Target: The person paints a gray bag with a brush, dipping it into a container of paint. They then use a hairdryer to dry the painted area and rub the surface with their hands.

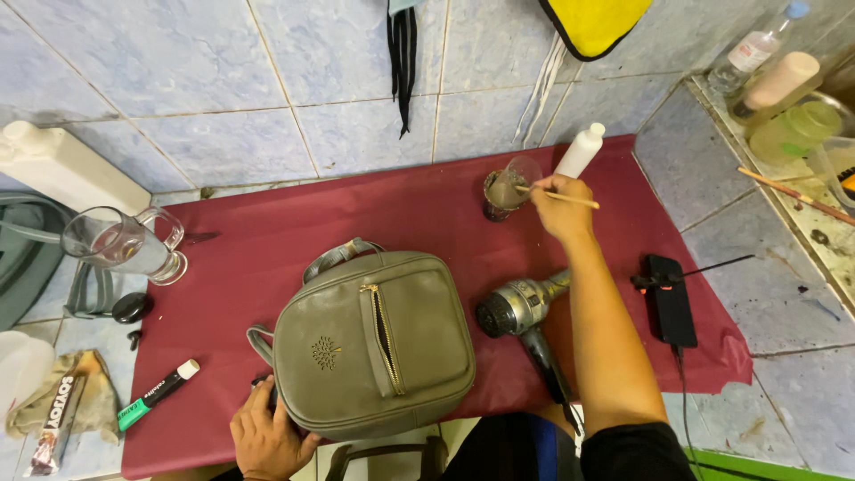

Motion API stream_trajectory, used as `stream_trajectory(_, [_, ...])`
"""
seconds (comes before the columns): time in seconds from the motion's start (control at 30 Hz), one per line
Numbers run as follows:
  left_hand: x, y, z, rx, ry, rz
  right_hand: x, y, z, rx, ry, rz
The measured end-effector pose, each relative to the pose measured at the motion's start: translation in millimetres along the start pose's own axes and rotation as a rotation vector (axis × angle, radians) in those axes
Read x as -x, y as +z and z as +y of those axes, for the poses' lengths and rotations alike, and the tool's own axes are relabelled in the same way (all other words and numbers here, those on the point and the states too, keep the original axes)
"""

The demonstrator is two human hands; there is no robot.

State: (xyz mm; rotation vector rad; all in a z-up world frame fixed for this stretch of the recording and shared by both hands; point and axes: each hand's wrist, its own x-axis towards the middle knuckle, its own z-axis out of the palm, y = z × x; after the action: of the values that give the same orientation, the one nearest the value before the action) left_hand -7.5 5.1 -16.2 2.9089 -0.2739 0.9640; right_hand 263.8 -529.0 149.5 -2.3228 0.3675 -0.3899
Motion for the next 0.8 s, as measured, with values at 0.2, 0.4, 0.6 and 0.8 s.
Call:
stream_trajectory(0.2, [1.5,0.9,-1.4,0.006,0.007,-0.030,35.5,1.3,-7.7,-0.112,0.025,0.101])
stream_trajectory(0.4, [-3.3,-3.9,0.8,-0.015,0.011,-0.037,38.1,26.3,12.4,-0.069,-0.218,0.262])
stream_trajectory(0.6, [-6.6,-5.9,1.0,0.009,0.037,-0.025,44.4,30.2,11.6,-0.093,-0.368,0.358])
stream_trajectory(0.8, [-23.4,-12.7,5.5,0.134,0.094,0.141,52.8,11.8,31.4,-0.043,-0.457,0.462])
